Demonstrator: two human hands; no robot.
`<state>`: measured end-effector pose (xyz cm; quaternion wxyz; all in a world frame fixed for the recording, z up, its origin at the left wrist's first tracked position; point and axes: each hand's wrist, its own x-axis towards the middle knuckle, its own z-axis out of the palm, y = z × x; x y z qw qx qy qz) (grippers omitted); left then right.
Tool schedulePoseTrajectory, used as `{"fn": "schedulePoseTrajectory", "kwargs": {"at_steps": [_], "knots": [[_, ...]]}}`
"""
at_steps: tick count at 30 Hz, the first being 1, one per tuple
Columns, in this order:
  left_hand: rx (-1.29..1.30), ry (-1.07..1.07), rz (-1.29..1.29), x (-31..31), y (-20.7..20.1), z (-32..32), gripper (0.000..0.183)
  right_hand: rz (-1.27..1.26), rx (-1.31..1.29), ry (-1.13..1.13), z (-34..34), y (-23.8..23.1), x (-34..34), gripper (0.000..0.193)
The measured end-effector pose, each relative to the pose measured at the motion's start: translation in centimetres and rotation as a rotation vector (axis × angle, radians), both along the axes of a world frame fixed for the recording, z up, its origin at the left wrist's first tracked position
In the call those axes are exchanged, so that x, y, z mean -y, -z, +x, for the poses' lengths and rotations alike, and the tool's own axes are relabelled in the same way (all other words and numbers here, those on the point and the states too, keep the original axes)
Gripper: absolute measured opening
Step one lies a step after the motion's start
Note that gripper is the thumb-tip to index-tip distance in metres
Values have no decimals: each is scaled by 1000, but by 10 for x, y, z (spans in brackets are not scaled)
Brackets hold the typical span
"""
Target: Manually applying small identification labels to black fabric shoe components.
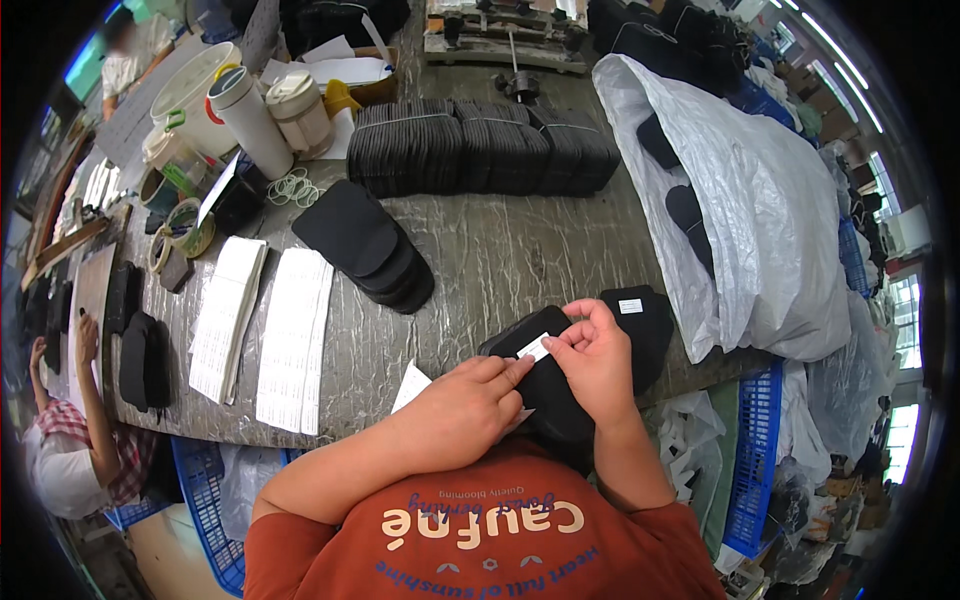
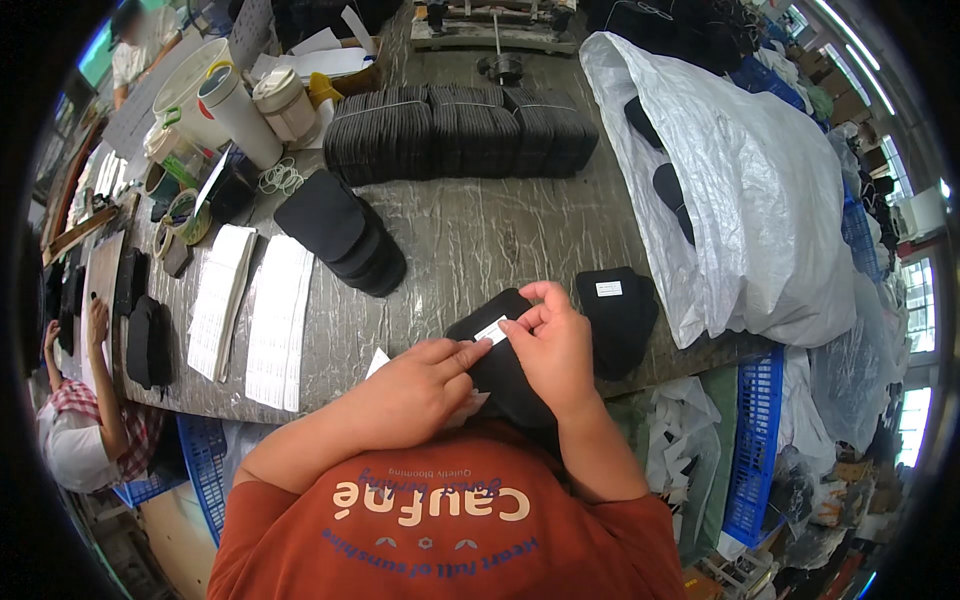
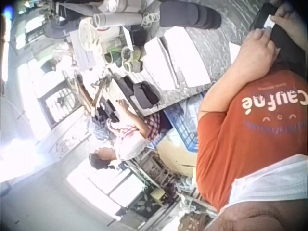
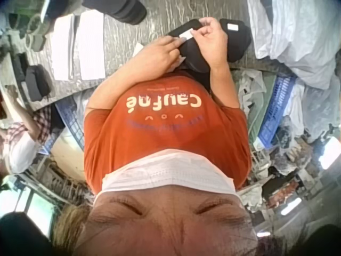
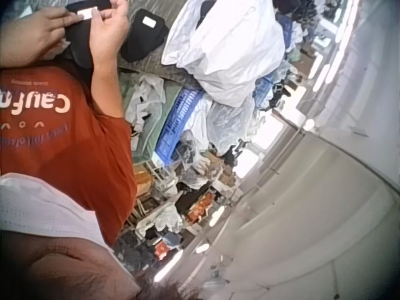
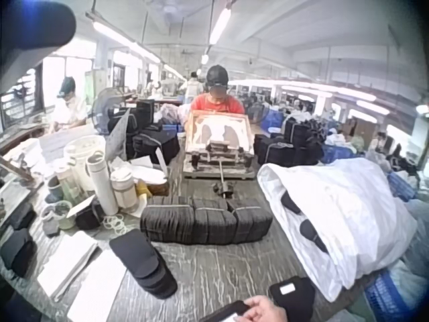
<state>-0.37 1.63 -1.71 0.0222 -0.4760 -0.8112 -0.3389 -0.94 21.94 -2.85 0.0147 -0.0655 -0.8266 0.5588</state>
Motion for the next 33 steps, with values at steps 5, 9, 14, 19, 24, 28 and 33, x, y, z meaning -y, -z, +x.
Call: {"fn": "schedulePoseTrajectory", "kwargs": {"at_steps": [5, 9, 14, 19, 24, 28, 33], "knots": [[6, 5, -3, -1, 0, 2, 27, 150, -48, 10, -1, 6, 0, 26], [54, 10, -72, -1, -4, 2, 21, 461, -278, -13, -6, 9, -5, 24], [89, 26, -60, 0, 1, 3, 18, 535, -439, -12, -8, 11, -8, 20], [142, 20, -40, 11, 7, 8, 16, 192, -36, -56, -20, 4, -31, 19], [255, -60, 110, 6, 13, 4, 12, 362, -186, 174, -30, -5, -86, 15], [396, -199, 280, 4, 9, -1, 9, 586, -390, 88, -9, -23, -71, 20], [481, -403, 346, 2, 6, -3, 11, 176, -230, -449, 22, -32, -10, 17]]}}
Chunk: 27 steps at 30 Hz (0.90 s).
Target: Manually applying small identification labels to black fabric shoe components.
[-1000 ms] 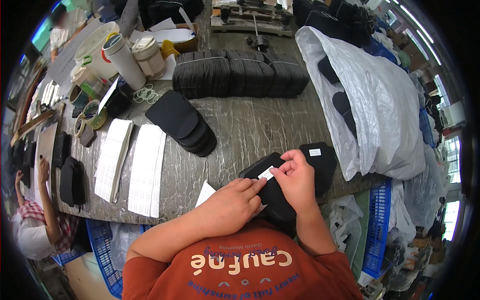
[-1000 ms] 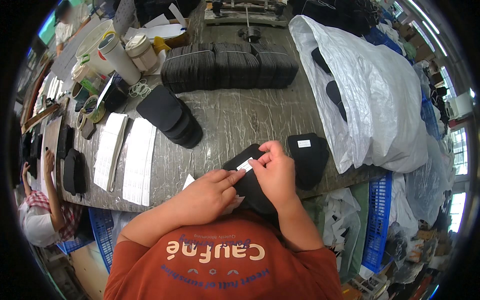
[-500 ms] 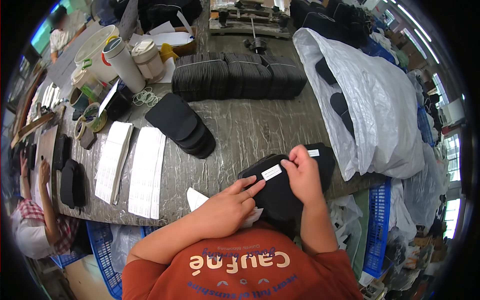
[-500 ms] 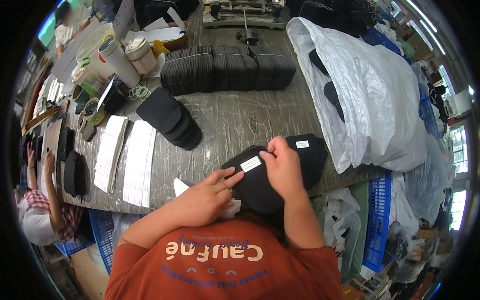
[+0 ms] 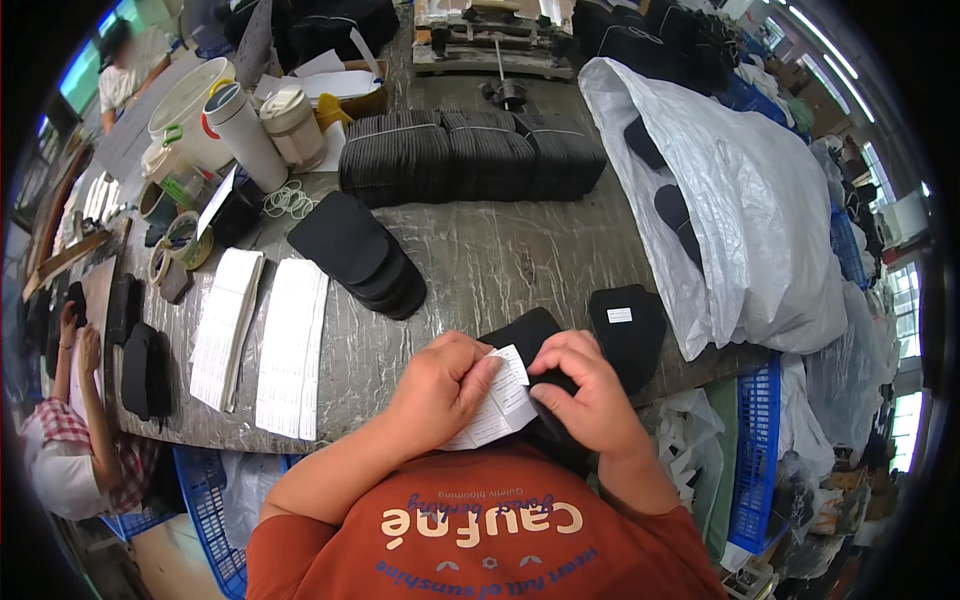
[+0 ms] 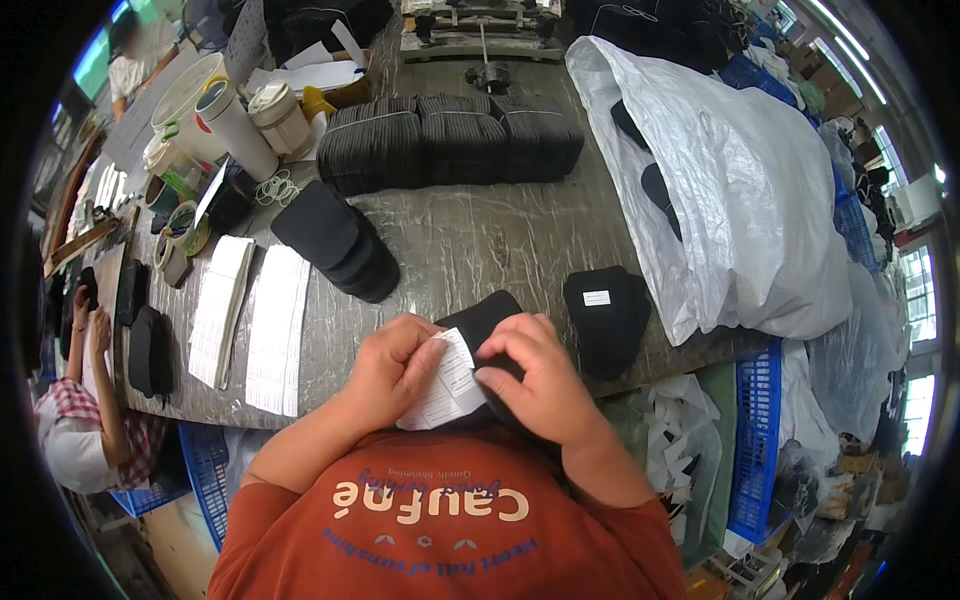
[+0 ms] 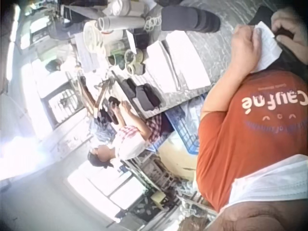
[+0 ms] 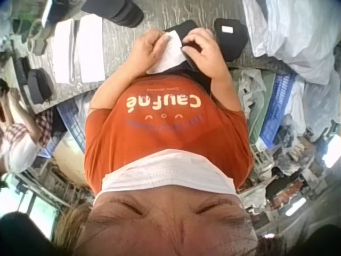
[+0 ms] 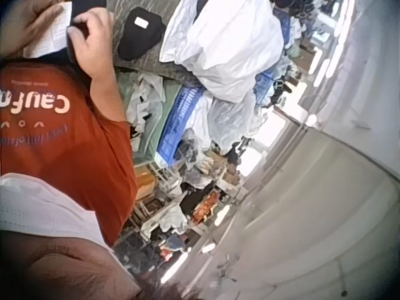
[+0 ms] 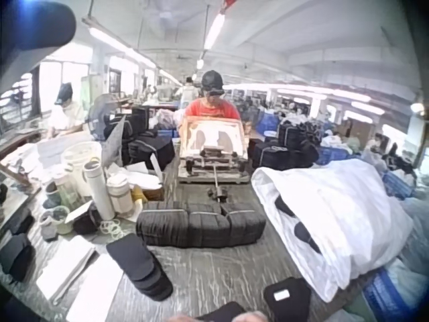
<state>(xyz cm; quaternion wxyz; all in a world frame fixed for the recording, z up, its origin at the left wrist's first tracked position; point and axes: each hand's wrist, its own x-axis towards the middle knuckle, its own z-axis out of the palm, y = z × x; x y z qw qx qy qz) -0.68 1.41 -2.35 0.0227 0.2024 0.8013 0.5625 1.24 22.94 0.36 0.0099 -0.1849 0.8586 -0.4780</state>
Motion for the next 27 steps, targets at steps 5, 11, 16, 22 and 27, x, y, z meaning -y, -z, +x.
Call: {"fn": "schedulePoseTrajectory", "kwargs": {"at_steps": [5, 11, 16, 22, 27], "knots": [[-242, 232, -219, 6, -10, -2, 18, 376, -10, -81, -1, -7, -9, 14], [-93, 315, -211, 14, -19, 6, 16, 433, -76, -128, 1, -7, -12, 14], [223, 36, -155, 11, -17, 11, 22, 175, -10, -45, 4, -7, 1, 10], [-21, -17, -227, 13, -11, 11, 17, -97, -75, 18, 7, 1, 12, 13], [-417, 349, -323, 18, -14, 10, 19, -330, 230, 378, -8, 15, 5, 5]]}}
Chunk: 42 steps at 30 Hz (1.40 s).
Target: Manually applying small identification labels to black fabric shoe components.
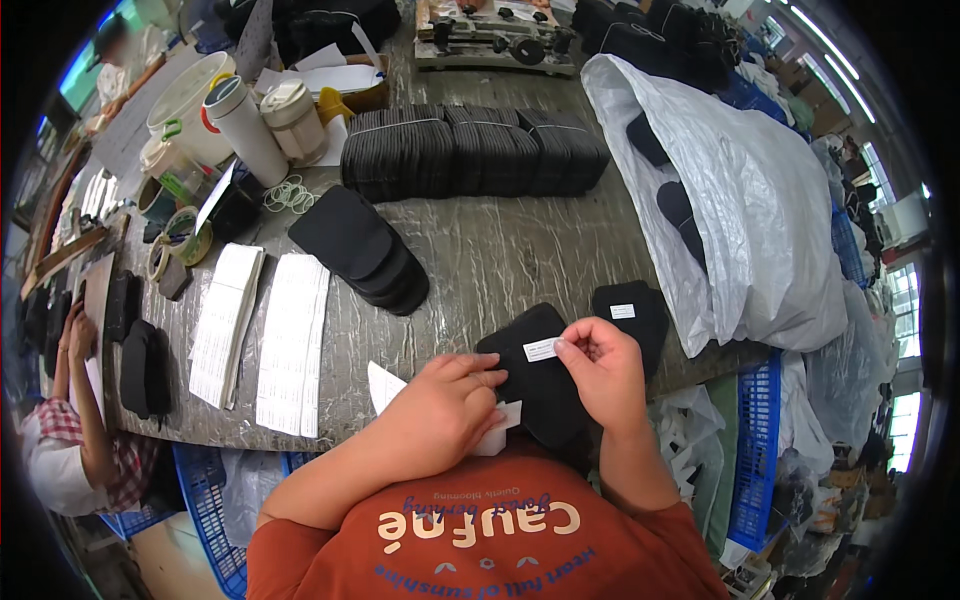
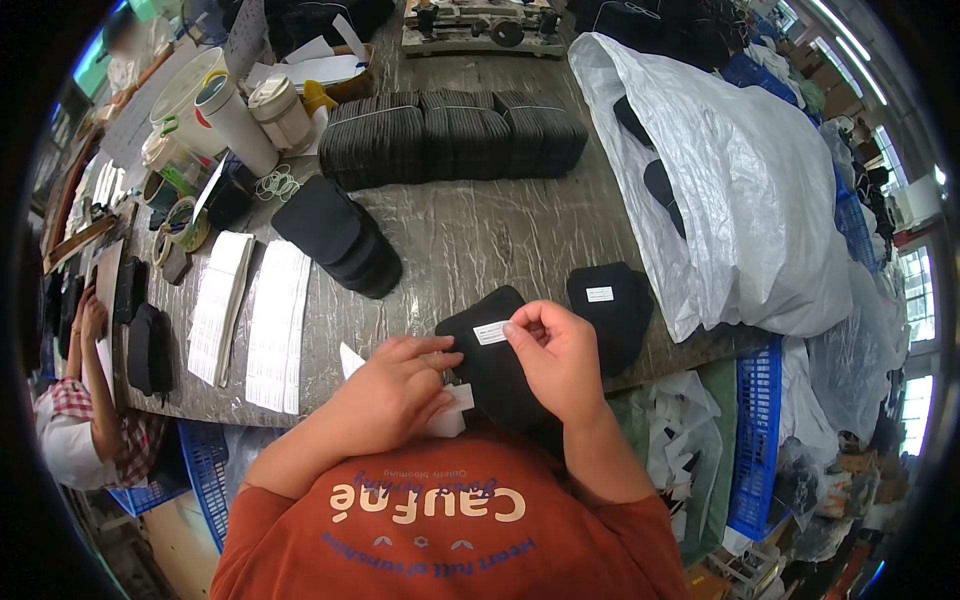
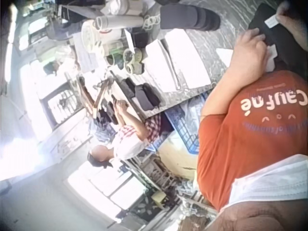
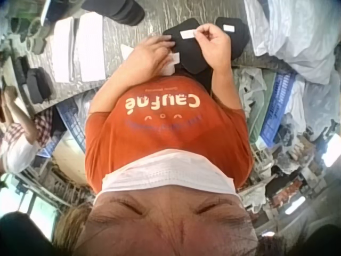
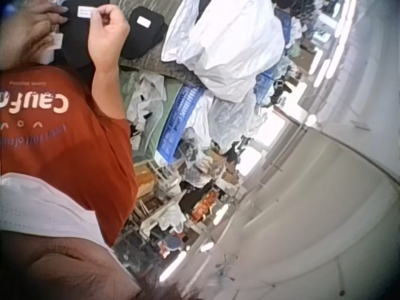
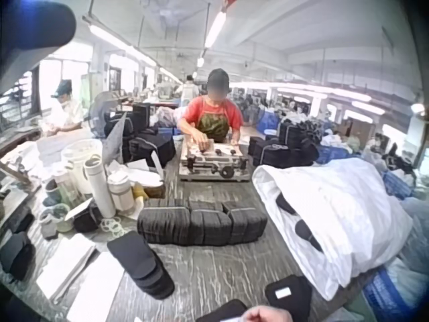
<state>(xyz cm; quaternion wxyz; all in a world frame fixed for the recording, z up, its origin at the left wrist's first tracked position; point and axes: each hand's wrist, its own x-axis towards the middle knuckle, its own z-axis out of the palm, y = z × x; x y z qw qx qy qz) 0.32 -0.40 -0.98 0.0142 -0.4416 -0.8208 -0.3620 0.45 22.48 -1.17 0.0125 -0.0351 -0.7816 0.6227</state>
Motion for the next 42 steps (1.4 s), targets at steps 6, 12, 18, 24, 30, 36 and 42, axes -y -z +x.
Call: {"fn": "schedulePoseTrajectory", "kwargs": {"at_steps": [6, 12, 18, 24, 30, 36, 42], "knots": [[-3, 18, -29, -6, 5, 3, 22, 98, 54, -4, -5, 16, 4, 5], [-3, 30, -26, -6, 7, 3, 23, 111, 53, 5, -6, 24, 8, 5], [6, 32, -22, -6, 6, 4, 23, 149, 57, 10, -6, 22, 9, 6], [22, 47, -119, -14, 9, -2, 24, 183, 18, -5, -6, 26, 6, 6], [-26, 70, -154, -16, 8, -3, 23, 190, -1, 82, -5, 25, 12, 26], [-56, 65, -161, -17, 7, -3, 23, 426, 33, 71, -7, 18, 15, 33], [87, 57, -37, -13, 11, -2, 21, 697, -135, 106, -5, 25, 3, 29]]}}
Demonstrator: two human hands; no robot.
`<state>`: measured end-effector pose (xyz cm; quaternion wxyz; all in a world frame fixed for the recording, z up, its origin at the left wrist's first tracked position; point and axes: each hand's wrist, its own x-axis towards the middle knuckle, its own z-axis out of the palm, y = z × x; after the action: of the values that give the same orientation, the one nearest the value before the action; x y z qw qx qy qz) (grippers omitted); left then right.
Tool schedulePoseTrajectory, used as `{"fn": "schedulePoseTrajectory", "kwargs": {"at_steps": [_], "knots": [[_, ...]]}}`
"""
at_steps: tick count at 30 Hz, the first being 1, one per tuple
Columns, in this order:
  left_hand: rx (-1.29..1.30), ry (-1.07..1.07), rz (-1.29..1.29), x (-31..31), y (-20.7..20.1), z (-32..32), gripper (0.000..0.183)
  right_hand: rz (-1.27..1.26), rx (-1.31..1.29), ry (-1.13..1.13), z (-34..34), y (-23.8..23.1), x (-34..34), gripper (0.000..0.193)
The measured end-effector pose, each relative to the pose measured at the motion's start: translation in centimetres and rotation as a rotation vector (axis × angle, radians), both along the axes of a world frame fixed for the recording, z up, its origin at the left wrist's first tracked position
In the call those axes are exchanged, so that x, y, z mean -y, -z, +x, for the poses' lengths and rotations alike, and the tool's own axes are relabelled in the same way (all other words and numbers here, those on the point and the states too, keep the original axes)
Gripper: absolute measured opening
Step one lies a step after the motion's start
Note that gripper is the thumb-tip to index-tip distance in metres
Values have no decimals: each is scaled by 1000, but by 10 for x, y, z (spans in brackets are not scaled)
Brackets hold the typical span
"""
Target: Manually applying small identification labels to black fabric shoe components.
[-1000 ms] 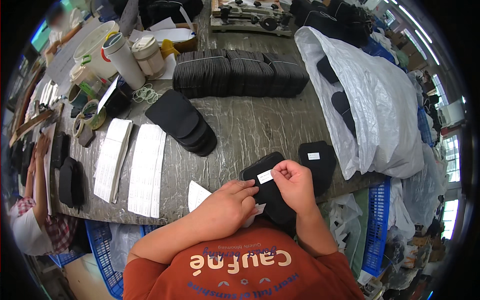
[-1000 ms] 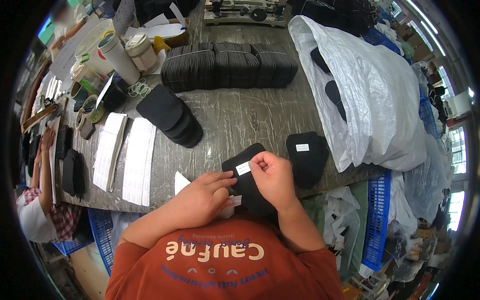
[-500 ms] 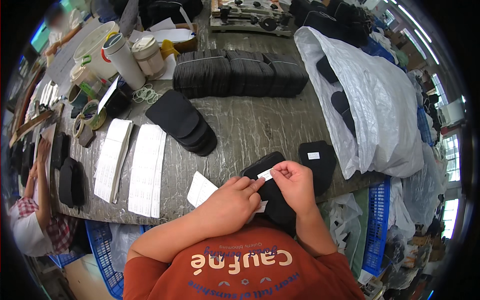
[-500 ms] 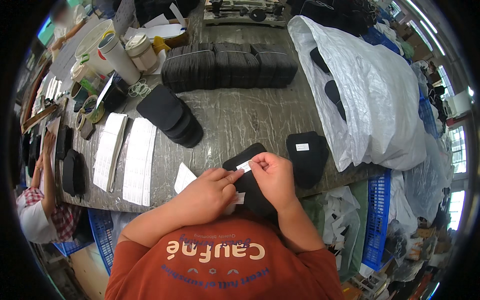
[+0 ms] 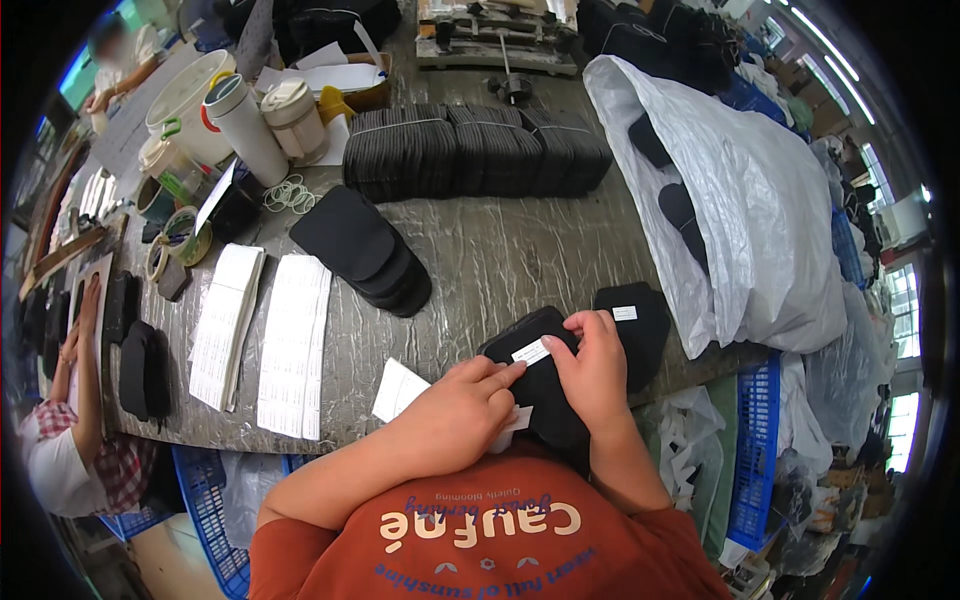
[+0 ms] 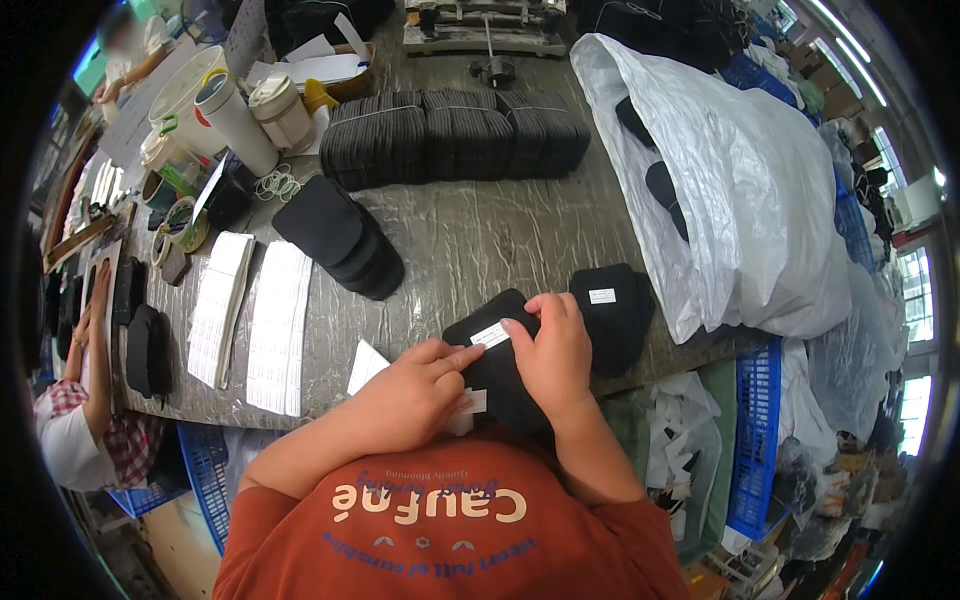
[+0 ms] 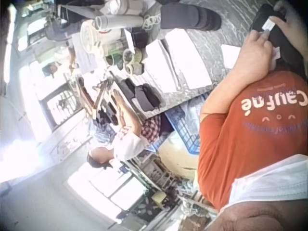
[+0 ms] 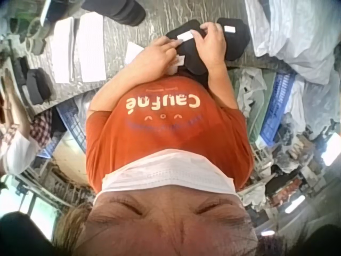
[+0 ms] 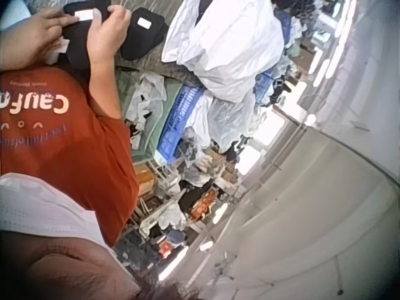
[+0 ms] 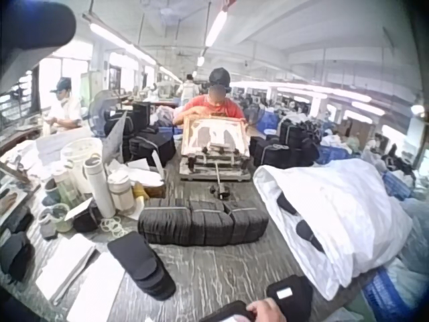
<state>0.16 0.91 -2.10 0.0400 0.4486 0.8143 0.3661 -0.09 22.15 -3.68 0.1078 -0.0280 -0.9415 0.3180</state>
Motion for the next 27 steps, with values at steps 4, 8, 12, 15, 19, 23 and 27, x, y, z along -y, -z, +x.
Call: {"fn": "schedulePoseTrajectory", "kwargs": {"at_steps": [4, 8, 12, 15, 19, 23, 27], "knots": [[8, 7, 90, -1, -3, 2, 20, 26, -48, -72, -5, 4, -7, 27], [99, 9, 113, -1, -1, 3, 20, -163, 12, -7, -10, -2, -5, 23], [111, 10, 117, -1, -1, 3, 19, -238, 137, -34, -13, 0, -19, 18], [134, 15, 134, -2, 0, 3, 20, -382, 266, -15, -17, 3, -35, 13], [123, 10, 146, -1, 2, 2, 20, -612, 208, -73, -21, -7, -51, 15], [200, -66, 194, -1, 3, 2, 13, -676, 54, -28, -33, -18, -104, 16], [341, -264, 245, -5, -3, 0, 13, 196, -314, -28, -25, -33, -97, 15]]}}
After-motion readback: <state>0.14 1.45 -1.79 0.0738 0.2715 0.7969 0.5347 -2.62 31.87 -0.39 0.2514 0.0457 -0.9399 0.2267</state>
